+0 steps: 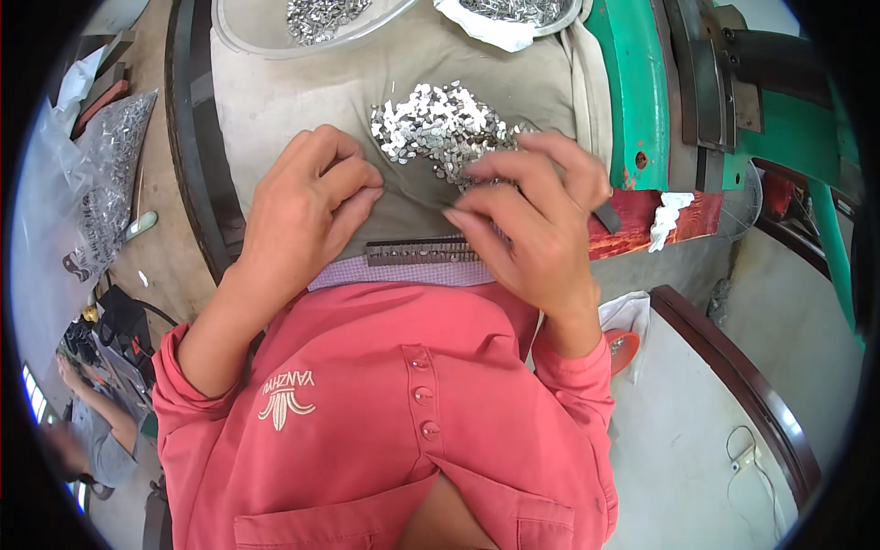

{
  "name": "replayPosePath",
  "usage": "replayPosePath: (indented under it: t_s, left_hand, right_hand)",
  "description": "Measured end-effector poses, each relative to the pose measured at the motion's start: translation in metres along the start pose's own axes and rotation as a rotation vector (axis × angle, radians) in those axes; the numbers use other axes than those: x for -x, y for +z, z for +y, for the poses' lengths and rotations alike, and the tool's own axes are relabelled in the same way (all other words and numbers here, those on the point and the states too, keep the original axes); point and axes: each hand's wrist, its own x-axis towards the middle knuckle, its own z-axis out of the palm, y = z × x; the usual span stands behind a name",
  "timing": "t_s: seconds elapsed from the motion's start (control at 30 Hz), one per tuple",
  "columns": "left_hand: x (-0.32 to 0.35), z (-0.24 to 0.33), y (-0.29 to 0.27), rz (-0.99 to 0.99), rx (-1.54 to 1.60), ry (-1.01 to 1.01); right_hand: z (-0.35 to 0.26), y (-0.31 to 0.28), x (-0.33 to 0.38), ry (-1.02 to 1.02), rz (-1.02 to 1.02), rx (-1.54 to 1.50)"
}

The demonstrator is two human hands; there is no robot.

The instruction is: Manually pressing metal studs or eyelets onto a fabric strip using a mechanical press machine.

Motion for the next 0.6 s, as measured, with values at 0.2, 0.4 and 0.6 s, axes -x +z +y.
replayPosePath:
  t_s: [0.2,0.4,0.6]
  left_hand:
    - [-0.001,0.001,0.003,0.034,0.027,-0.027]
    - [0.003,0.003,-0.002,0.051,0.061,-0.035]
    - [0.014,0.011,-0.009,0.049,0.050,-0.105]
  right_hand:
    - [-0.013,-0.019,0.034,0.126,-0.141,0.028]
    - [-0.007,-0.016,0.027,0.147,-0.043,0.019]
    - [0.002,0.002,-0.006,0.030,-0.057,0.051]
